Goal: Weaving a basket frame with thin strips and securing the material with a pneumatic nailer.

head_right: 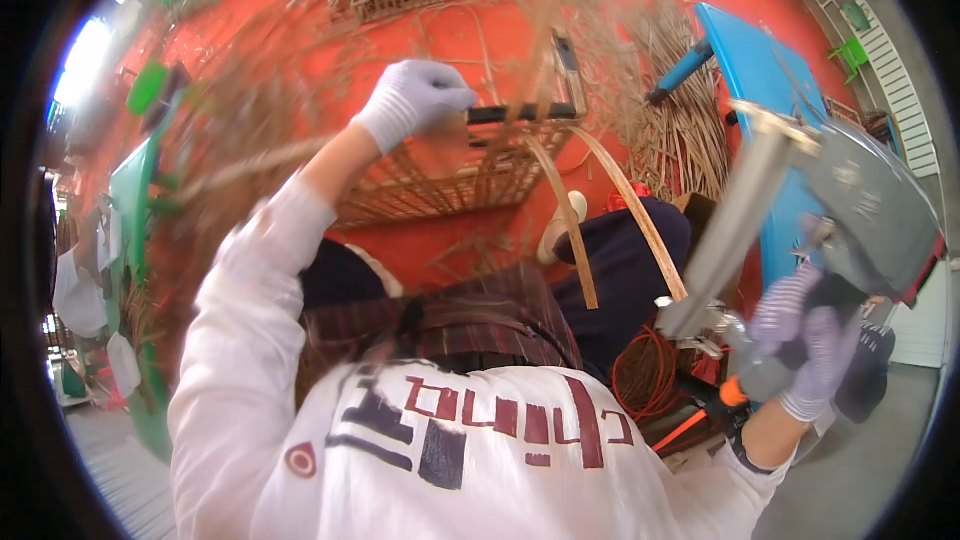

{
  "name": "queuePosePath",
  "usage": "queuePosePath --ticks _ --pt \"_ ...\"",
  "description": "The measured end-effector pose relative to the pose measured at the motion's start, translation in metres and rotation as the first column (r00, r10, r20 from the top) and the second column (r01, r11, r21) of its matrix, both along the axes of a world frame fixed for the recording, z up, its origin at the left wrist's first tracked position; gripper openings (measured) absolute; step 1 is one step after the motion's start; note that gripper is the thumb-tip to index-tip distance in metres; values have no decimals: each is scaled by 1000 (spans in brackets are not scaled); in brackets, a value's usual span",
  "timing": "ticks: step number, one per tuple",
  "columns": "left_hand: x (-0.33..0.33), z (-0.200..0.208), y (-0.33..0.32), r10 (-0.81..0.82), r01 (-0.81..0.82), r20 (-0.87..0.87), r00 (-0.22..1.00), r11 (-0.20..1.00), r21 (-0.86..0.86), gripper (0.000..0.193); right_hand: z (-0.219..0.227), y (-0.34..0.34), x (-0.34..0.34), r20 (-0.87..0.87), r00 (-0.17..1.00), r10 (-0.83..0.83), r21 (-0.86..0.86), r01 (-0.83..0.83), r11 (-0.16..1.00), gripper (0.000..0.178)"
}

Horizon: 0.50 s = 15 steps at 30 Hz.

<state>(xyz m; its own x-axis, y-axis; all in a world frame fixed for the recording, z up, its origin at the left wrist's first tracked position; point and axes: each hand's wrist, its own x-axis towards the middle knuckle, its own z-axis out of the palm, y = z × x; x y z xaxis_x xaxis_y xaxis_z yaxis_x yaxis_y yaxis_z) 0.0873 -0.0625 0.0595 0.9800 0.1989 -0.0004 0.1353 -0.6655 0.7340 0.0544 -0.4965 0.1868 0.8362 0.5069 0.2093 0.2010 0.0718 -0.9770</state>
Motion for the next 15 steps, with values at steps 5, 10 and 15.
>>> queuePosePath --ticks 5,10,15 --pt "-7 -2 11 34 -34 -44 998 999 -9 31 13 113 -6 -213 976 44 -352 -119 929 27" --pt "2 4 4 -6 6 -109 994 1000 0 35 -1 166 14 -336 938 85 -522 -261 812 26" --pt "1 10 7 -46 56 -151 987 996 67 40 -14 187 28 -336 932 135 -544 -309 780 31"
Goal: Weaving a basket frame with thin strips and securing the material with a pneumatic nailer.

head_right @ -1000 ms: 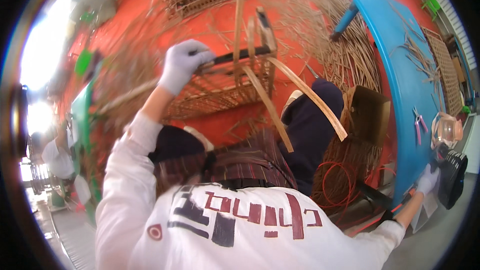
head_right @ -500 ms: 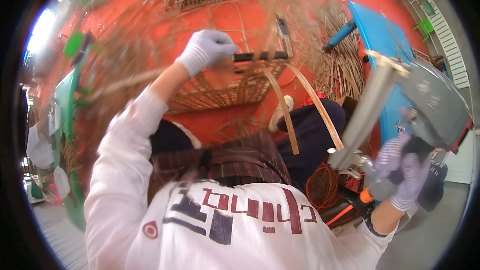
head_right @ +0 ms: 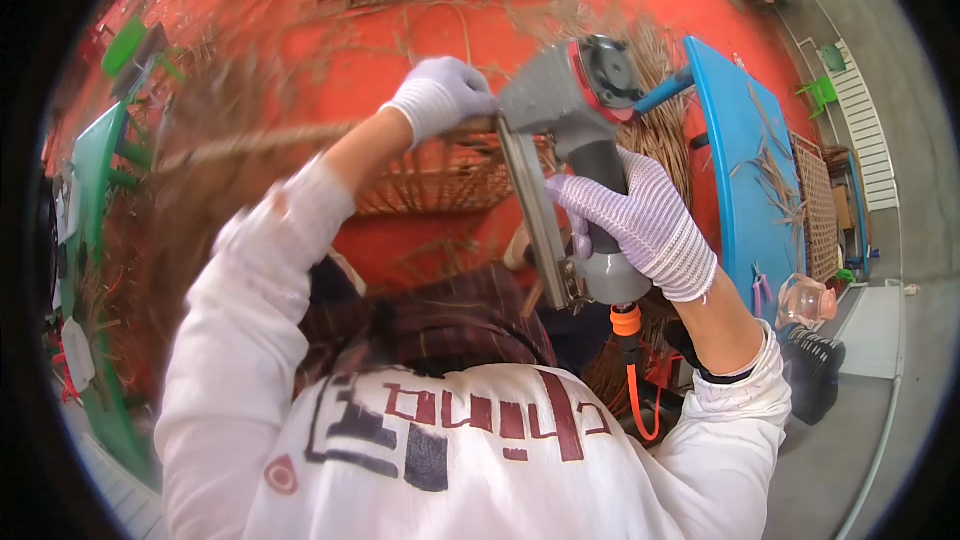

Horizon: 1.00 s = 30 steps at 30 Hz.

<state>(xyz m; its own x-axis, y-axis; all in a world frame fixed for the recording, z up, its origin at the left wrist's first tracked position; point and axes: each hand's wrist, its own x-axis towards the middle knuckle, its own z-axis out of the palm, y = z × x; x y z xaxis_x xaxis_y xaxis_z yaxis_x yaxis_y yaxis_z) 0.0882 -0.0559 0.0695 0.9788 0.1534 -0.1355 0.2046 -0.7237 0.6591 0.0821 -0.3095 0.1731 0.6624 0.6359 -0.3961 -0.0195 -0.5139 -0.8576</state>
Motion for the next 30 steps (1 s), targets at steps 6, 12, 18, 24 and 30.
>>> queuePosePath --ticks 6,12,18,24,30 --pt "4 -1 -1 -63 65 -18 998 986 153 42 4 10 3 -8 1000 -12 -10 12 1000 33" --pt "2 3 -5 -59 63 -27 998 980 188 45 7 12 6 -24 1000 8 -47 -9 999 33" --pt "1 -4 -2 -47 44 14 999 988 151 43 13 20 5 -33 999 33 -53 -34 998 34" --pt "4 -3 -4 -54 53 0 999 987 149 40 20 21 13 1 995 103 -111 -102 988 35" --pt "2 -7 -4 -38 34 26 999 990 134 41 22 22 11 0 995 98 -119 -97 988 34"
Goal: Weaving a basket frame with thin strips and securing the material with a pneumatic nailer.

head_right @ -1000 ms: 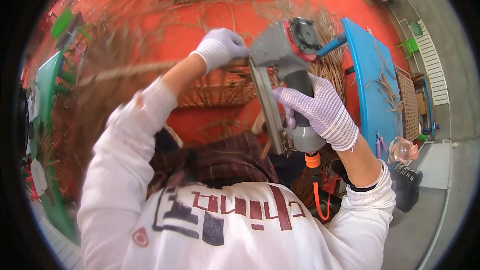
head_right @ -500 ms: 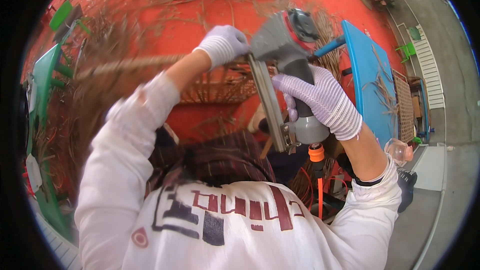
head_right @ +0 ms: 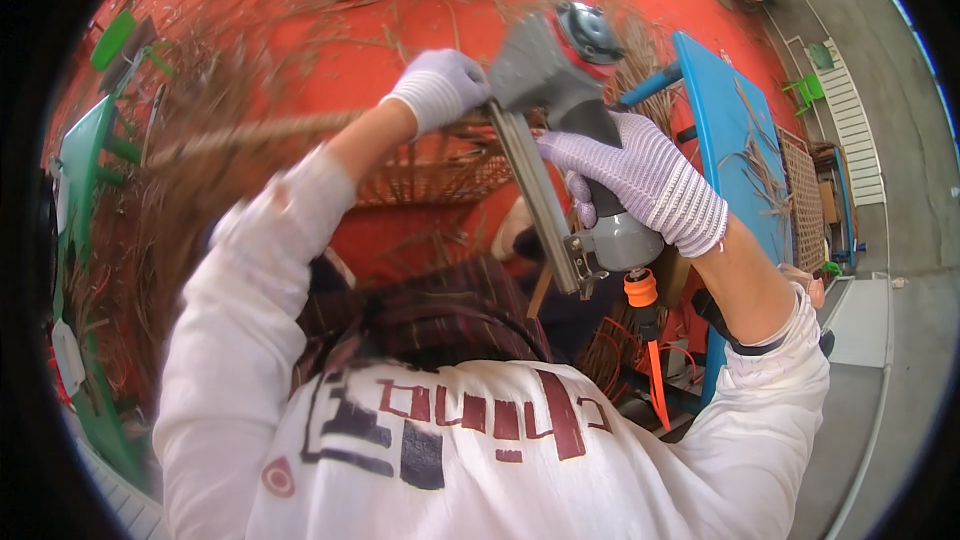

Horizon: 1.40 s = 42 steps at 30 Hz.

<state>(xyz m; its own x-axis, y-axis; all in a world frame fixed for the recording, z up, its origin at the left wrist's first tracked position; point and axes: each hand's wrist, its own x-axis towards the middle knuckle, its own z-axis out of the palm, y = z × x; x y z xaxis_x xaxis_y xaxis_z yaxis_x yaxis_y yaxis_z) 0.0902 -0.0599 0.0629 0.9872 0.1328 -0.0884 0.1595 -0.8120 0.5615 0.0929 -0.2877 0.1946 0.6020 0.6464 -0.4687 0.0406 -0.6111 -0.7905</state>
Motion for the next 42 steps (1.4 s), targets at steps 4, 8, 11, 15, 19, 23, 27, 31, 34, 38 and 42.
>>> queuePosePath --ticks 4,8,11,15,19,23,27,31,34,38,42 --pt "0 1 -1 21 -21 -12 1000 1000 -6 42 0 2 -1 -16 1000 -23 1 23 1000 34" --pt "-5 -2 5 27 -26 25 999 1000 -6 43 6 11 0 28 998 55 -50 -54 997 34" --pt "-3 0 4 21 -22 31 999 1000 9 43 12 12 4 52 996 73 -80 -69 994 37" --pt "0 2 -4 28 -27 32 999 999 -29 39 1 -10 12 81 994 75 -47 -71 996 30" --pt "-13 -13 0 26 -10 127 992 993 -121 38 -22 -66 4 -185 953 -239 209 276 938 27" --pt "-10 -23 3 52 -2 228 972 977 -213 32 -43 -161 -5 -148 777 -612 273 627 730 31" --pt "-8 -12 3 127 -84 120 985 947 -311 31 -77 -289 6 139 634 -761 280 712 644 27" --pt "-3 -22 7 103 -62 130 986 956 -288 31 -127 -411 23 672 405 -621 -274 914 300 46" --pt "-17 -27 26 72 -10 194 978 953 -302 30 -185 -486 34 813 450 -370 -446 889 103 50" --pt "-15 -7 3 103 -82 83 991 971 -224 32 -220 -563 8 802 518 -297 -541 841 7 48" --pt "-9 -8 4 116 -109 18 993 968 -225 32 -255 -645 30 807 544 -229 -566 824 -37 54"
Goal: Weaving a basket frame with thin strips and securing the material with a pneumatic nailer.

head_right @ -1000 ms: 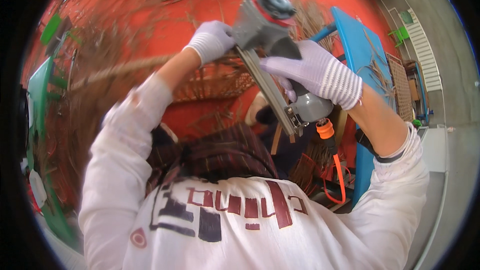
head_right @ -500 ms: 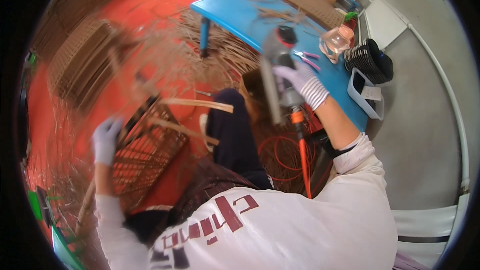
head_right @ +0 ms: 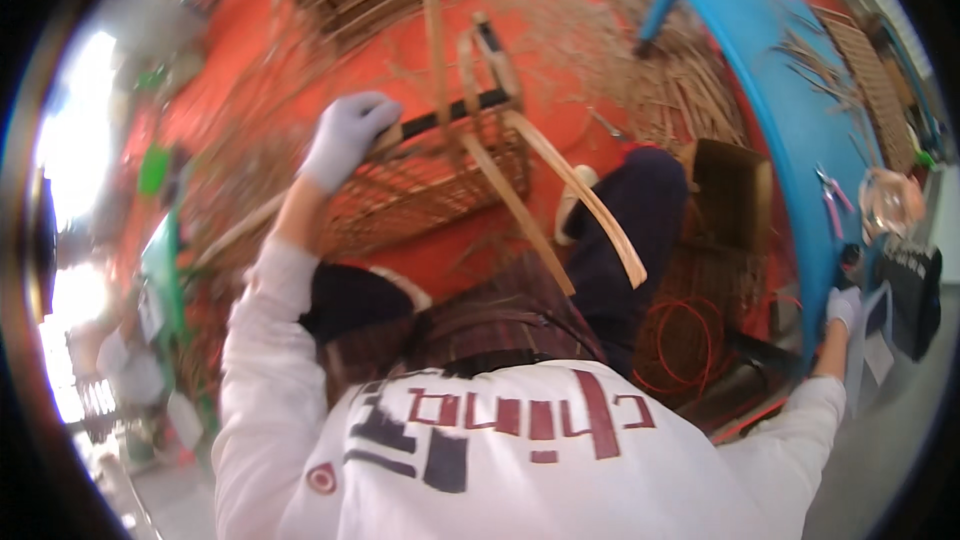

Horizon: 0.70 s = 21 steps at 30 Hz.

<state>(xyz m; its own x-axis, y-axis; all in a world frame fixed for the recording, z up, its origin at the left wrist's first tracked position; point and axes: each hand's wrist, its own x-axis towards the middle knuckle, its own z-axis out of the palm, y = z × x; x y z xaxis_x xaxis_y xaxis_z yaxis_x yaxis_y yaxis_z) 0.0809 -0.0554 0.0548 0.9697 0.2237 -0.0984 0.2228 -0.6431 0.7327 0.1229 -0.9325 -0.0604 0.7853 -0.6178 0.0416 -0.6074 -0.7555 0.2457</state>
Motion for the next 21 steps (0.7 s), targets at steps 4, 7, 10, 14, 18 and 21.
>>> queuePosePath --ticks 4,7,10,14,18,21 --pt "-6 7 -4 58 -57 -21 998 998 32 32 -25 -18 29 14 1000 1 10 -1 1000 50" --pt "-7 2 -1 76 -75 -8 997 997 24 30 -32 -12 36 12 997 -71 28 70 997 50" --pt "-7 4 -6 77 -78 13 997 997 21 29 -35 -30 35 6 999 -39 -27 40 999 53" --pt "-10 9 -6 88 -88 -4 996 995 57 30 -40 -18 35 -36 999 -35 -10 35 999 59" --pt "-8 7 -5 49 -50 28 998 997 50 31 -46 -56 29 14 999 -33 -23 33 999 67" --pt "-9 9 -6 47 -48 18 999 998 42 30 -50 -56 24 111 990 82 -118 -69 991 75"
